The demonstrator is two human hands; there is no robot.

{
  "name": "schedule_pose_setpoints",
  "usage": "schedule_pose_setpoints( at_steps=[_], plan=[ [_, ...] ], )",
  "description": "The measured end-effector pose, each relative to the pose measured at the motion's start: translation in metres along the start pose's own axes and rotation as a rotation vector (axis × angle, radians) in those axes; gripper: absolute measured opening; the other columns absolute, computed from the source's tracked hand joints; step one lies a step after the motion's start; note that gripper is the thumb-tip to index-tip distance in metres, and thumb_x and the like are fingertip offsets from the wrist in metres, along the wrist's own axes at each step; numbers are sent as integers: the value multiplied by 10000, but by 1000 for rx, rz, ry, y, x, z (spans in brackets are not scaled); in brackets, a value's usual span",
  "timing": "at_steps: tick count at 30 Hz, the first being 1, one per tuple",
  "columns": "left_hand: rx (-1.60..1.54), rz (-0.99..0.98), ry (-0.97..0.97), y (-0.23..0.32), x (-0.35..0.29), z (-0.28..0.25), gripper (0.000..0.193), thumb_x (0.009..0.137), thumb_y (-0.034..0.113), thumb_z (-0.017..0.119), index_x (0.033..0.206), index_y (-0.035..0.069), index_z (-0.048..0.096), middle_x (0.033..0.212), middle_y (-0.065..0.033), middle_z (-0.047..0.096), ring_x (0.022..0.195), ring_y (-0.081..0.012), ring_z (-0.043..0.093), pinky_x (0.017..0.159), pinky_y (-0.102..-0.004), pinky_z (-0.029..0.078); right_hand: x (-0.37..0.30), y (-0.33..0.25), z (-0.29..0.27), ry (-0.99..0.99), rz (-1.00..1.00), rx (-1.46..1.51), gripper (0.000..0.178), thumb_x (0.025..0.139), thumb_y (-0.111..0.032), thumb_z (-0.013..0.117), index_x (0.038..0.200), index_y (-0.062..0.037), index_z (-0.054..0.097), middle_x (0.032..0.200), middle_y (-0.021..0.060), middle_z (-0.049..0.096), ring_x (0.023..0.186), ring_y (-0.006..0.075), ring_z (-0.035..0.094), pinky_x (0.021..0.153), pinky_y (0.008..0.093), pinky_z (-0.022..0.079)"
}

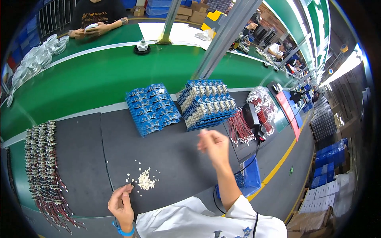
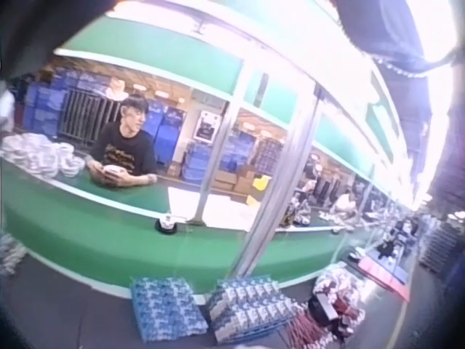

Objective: The person assembles small electronic components and wiring harnesses onto a printed circuit board by hand.

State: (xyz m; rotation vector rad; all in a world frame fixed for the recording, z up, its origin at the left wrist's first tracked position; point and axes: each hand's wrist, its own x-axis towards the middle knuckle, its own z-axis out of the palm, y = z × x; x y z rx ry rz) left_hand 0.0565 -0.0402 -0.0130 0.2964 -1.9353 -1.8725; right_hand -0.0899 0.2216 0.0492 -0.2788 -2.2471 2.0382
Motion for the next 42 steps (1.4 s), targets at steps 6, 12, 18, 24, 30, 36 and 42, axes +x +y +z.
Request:
schedule_pose_setpoints(
  at_steps=[6,12,18,24,30,36,42],
  plan=[
    [-36,-3,14,3,-2,-3,134,839,-42,488,921,-65,592,888,-178,634,818,-225,629,733,-305,504,18,11,78,-94,-826,-418,204,759,-59,662,928,29,589,933,153,601,831,260,605,718,331,486],
    [447,272,-9,18,2,1,305,727,11,593,1029,-25,572,1209,-196,500,1234,-416,332,1002,-488,275,40,29,102,60,-867,-786,587,776,-221,649,1158,152,405,1252,318,372,1210,445,321,991,464,298],
    [814,163,-127,22,11,14,640,740,190,657,1265,-39,372,1366,-272,266,1297,-464,140,1038,-542,153,54,25,106,91,-709,-933,643,786,-296,627,1203,132,390,1268,328,371,1220,445,316,1009,457,272],
    [931,211,-207,10,30,19,679,799,334,599,1274,-78,344,1342,-315,267,1277,-466,196,1050,-502,168,62,18,98,51,-572,-821,654,713,-330,707,1158,74,449,1121,256,508,1043,392,478,896,427,385],
    [1017,268,-112,11,45,9,585,845,261,534,1277,-82,341,1334,-288,303,1280,-420,233,1049,-488,188,63,21,100,89,-610,-696,603,738,-288,699,1159,65,450,1119,245,493,1058,373,459,911,427,365],
    [1115,282,80,-8,67,-10,260,827,91,532,1058,-22,570,1248,-187,461,1227,-355,360,1025,-475,255,75,38,89,80,-608,-648,548,786,-266,645,1164,80,450,1110,264,508,1035,366,495,900,410,378],
    [1013,381,54,-15,74,-17,159,784,105,608,926,48,654,1147,-149,556,1189,-328,425,1015,-475,280,74,36,89,94,-582,-648,515,782,-266,640,1127,87,491,1036,262,565,973,368,543,872,406,401]
  ],
)
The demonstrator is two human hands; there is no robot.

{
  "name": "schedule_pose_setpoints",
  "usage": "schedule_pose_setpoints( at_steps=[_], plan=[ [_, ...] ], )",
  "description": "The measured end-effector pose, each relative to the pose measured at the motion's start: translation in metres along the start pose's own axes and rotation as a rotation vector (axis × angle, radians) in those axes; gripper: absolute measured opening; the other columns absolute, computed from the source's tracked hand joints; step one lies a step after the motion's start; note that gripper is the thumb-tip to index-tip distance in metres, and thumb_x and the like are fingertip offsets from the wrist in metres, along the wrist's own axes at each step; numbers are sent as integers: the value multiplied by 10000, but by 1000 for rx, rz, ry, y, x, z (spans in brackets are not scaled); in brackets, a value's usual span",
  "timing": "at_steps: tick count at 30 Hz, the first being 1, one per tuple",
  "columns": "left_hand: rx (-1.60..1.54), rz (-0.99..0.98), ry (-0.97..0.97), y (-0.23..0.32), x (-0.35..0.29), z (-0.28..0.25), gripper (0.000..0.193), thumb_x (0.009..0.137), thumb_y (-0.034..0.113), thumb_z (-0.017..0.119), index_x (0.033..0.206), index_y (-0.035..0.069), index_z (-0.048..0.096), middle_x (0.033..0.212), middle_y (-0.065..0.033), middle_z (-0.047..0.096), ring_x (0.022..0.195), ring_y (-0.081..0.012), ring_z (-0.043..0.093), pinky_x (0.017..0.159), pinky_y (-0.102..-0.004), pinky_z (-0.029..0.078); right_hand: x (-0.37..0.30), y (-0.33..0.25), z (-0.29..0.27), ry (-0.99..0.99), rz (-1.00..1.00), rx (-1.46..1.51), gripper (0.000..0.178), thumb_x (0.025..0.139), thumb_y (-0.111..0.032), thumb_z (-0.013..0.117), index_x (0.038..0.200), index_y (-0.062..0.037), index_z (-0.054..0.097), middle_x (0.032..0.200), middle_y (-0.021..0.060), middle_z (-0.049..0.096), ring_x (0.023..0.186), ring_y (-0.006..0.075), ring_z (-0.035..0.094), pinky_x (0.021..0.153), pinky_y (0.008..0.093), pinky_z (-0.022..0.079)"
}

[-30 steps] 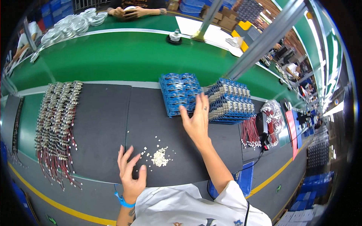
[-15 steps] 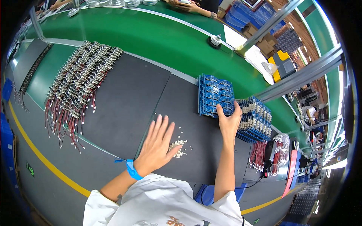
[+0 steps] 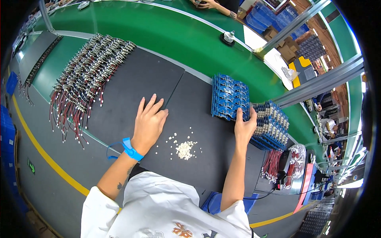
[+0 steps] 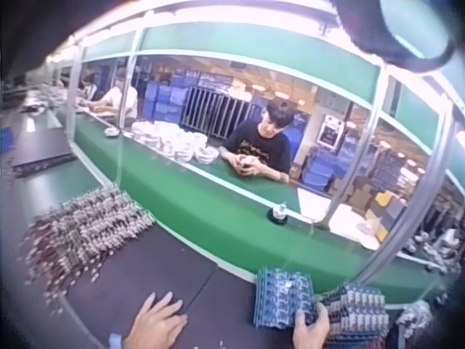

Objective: The person assembles small electronic components and wiring harnesses onto a printed circuit board by hand.

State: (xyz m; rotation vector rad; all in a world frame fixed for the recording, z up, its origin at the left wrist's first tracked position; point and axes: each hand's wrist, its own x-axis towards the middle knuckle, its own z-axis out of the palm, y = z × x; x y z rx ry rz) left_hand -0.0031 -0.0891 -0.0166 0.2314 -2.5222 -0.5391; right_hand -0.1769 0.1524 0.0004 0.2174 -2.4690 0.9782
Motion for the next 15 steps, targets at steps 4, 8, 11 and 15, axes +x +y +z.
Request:
schedule_pose_setpoints(
  at_steps=[4,8,11,15],
  plan=[
    [-32,159,-121,13,-5,-5,205,800,135,598,966,21,637,1181,-170,529,1204,-338,405,1031,-466,262,-5,-8,1,100,-26,85,487,766,-231,660,1110,77,505,1035,251,572,972,356,548,868,395,404],
    [-151,129,-284,32,-22,-8,441,843,252,551,1133,-78,508,1295,-243,393,1261,-395,294,1056,-447,222,-6,-11,3,138,-30,107,453,768,-192,665,1102,71,512,1026,231,578,960,323,556,862,372,409],
    [-178,142,-355,46,-26,-3,648,824,361,563,1227,-116,390,1335,-275,317,1293,-398,225,1072,-442,177,-5,-13,2,245,-81,259,355,828,-123,616,1122,44,508,1025,124,582,922,184,559,816,308,450],
    [-228,208,-356,70,-22,9,725,809,449,552,1239,-110,383,1349,-293,276,1299,-392,214,1073,-435,179,-4,-8,-8,58,394,909,286,867,-39,530,1143,15,475,1017,104,597,857,125,580,662,237,495]
  ],
)
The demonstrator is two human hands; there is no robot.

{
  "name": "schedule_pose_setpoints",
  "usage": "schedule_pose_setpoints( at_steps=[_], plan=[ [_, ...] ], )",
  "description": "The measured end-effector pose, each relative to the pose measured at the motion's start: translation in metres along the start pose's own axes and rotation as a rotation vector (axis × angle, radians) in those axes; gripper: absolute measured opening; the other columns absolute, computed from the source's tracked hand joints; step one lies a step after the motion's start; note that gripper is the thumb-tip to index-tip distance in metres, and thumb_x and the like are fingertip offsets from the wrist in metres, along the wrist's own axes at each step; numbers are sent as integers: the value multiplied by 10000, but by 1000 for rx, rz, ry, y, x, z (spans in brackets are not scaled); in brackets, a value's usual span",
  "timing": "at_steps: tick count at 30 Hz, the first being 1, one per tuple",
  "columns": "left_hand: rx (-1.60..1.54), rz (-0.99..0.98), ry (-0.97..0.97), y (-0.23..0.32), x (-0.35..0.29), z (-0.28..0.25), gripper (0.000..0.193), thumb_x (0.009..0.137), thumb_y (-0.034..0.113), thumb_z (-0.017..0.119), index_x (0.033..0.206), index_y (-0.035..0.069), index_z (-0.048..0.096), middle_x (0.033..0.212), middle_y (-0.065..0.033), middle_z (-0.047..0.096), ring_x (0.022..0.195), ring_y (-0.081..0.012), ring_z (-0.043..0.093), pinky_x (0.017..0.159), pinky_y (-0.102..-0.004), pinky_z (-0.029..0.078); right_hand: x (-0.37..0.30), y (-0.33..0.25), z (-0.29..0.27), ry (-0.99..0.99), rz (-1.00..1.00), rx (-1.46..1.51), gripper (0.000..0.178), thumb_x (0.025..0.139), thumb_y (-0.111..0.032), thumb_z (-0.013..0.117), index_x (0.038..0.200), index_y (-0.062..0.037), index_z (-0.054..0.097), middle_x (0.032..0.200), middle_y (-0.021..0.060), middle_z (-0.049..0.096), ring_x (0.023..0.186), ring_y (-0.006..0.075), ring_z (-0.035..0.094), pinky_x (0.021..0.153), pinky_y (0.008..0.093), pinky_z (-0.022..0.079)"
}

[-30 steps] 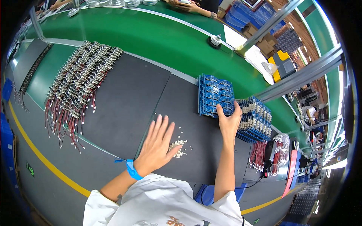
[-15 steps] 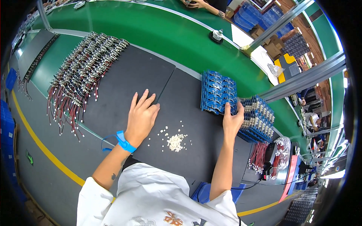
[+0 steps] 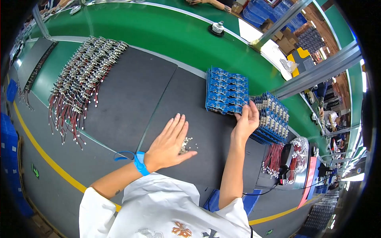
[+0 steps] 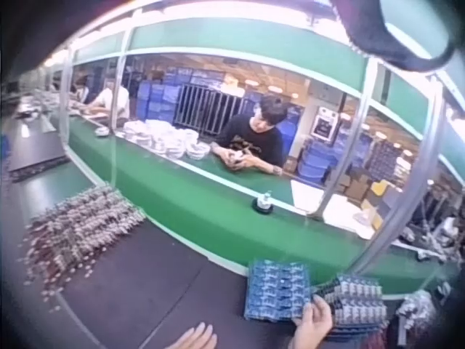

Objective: The person assembles small electronic components and wiring harnesses onto a printed circuit board by hand.

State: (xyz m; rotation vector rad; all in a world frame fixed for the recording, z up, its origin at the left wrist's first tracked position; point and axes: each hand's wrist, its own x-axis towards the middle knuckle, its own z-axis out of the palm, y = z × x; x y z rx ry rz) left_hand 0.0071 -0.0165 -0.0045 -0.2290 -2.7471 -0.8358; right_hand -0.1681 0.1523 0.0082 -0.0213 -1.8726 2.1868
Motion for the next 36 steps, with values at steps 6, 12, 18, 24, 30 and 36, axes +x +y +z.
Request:
schedule_pose_setpoints(
  at_steps=[6,12,18,24,30,36],
  plan=[
    [42,151,28,2,17,25,484,809,270,592,1135,-75,500,1266,-244,417,1240,-352,345,1038,-420,275,-9,-13,4,-47,87,291,311,874,-42,520,1168,20,440,1020,112,596,836,156,611,636,278,542],
    [20,169,134,17,16,6,322,778,116,627,1047,-55,576,1213,-196,492,1188,-315,433,1010,-420,334,-33,-38,2,-152,192,473,302,867,-29,518,1152,38,443,1032,145,586,852,197,618,654,320,563],
    [-1638,-327,-16,15,-22,-32,772,761,88,681,1362,-6,206,1278,-165,435,1197,-262,423,1006,-426,334,-68,-56,-10,-265,410,551,309,856,-20,525,1151,37,451,995,143,610,802,174,631,641,286,556],
    [-1768,-504,-45,21,-34,-53,666,776,-24,605,1345,48,267,1269,-131,445,1175,-258,447,972,-433,384,-86,-54,-9,-510,531,407,315,850,-33,556,1147,42,481,1015,158,617,838,145,621,688,220,508],
    [-1426,-330,81,15,-52,-43,637,775,-120,502,1341,72,281,1340,-135,368,1189,-320,419,858,-534,476,-102,-48,-7,-424,236,96,340,849,-22,555,1180,19,487,1133,142,569,1007,179,562,823,261,458],
    [-1571,-341,-30,19,-51,-42,627,799,-122,496,1347,74,263,1323,-139,394,1186,-288,429,942,-457,420,-132,-49,-21,-673,462,306,321,762,74,630,1073,57,551,951,116,618,848,130,582,724,260,496]
  ],
)
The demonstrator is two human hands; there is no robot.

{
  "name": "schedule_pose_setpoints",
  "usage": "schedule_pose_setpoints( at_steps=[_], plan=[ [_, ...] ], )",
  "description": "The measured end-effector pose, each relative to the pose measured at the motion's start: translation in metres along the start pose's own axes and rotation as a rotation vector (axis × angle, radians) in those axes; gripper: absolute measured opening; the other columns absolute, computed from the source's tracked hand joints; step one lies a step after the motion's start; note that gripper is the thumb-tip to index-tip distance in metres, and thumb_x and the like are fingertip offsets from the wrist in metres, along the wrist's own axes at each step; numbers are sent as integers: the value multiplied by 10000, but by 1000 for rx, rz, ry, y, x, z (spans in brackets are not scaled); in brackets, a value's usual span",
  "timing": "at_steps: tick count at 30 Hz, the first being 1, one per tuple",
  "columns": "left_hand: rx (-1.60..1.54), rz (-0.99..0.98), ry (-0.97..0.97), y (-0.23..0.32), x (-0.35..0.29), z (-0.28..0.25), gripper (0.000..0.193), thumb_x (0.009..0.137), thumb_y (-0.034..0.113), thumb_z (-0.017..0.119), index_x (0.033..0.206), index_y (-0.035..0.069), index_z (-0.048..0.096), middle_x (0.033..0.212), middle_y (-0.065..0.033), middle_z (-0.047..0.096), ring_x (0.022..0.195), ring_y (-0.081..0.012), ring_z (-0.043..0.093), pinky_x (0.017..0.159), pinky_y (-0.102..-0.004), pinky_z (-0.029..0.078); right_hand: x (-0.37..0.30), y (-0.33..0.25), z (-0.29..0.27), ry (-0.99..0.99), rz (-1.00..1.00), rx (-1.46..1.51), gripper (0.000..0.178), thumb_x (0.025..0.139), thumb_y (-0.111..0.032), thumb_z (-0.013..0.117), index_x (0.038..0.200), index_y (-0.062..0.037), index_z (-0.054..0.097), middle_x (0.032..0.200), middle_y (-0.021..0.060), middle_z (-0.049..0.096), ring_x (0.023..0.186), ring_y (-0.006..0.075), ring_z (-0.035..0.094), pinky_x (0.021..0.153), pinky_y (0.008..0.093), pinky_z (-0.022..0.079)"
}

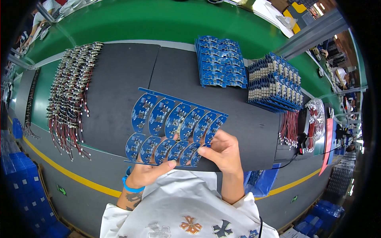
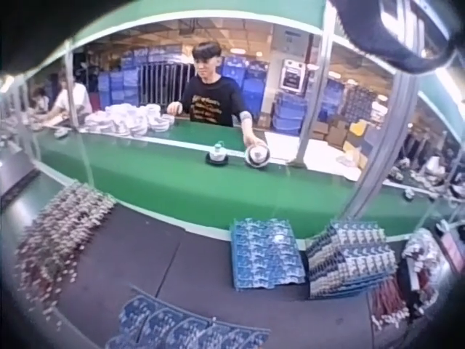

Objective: The person assembles small electronic components and wiring harnesses onto a printed circuit board by hand.

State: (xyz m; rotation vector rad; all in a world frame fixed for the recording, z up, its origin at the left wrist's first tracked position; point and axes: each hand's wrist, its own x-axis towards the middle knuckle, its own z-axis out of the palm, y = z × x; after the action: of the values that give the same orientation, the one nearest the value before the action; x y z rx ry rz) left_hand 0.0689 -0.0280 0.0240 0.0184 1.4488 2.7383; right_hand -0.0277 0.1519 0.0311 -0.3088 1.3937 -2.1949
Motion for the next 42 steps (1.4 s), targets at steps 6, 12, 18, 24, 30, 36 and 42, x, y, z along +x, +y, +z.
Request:
schedule_pose_setpoints(
  at_steps=[6,12,18,24,30,36,42],
  plan=[
    [-488,-151,137,-9,3,-5,678,800,72,591,1374,87,229,1388,-174,281,1230,-309,376,999,-472,331,-6,-5,-1,60,-344,-351,111,692,101,636,801,78,630,788,159,655,819,256,636,726,368,525],
    [-624,-144,33,-8,-22,-7,658,829,230,547,1380,69,224,1402,-158,274,1268,-340,322,1027,-467,296,-4,-12,7,-186,-789,-774,139,633,-3,645,766,-30,675,915,117,668,983,361,593,870,467,454],
    [-259,-124,217,15,-4,13,759,692,-103,511,1376,62,226,1403,-151,280,1248,-352,358,1013,-497,312,-3,-18,3,-58,-717,-1237,251,607,-11,678,852,-65,674,1025,127,627,1014,341,564,913,439,405],
    [170,-41,195,14,-10,11,602,774,-67,531,1324,16,299,1255,-192,471,1176,-251,446,982,-370,359,-16,7,10,58,-269,-664,135,706,-5,706,806,21,620,699,82,610,584,116,557,532,219,436],
    [714,64,301,5,-6,18,419,772,44,629,1172,-7,513,1111,-98,591,977,-156,561,842,-269,424,-16,27,18,200,-122,-637,48,757,19,659,780,36,620,679,64,625,600,91,576,556,204,451],
    [1075,59,384,-1,-9,16,288,762,92,639,1033,4,601,1008,-126,617,898,-249,590,799,-319,446,-10,39,24,247,71,-552,127,813,-108,645,773,11,622,613,29,611,552,52,542,503,186,427],
    [1288,154,454,-13,-18,10,357,763,110,648,1074,-40,555,1037,-143,599,938,-279,570,840,-344,423,-7,38,33,269,-142,-802,126,790,-72,653,710,7,597,552,50,588,473,69,529,451,199,408]
  ],
)
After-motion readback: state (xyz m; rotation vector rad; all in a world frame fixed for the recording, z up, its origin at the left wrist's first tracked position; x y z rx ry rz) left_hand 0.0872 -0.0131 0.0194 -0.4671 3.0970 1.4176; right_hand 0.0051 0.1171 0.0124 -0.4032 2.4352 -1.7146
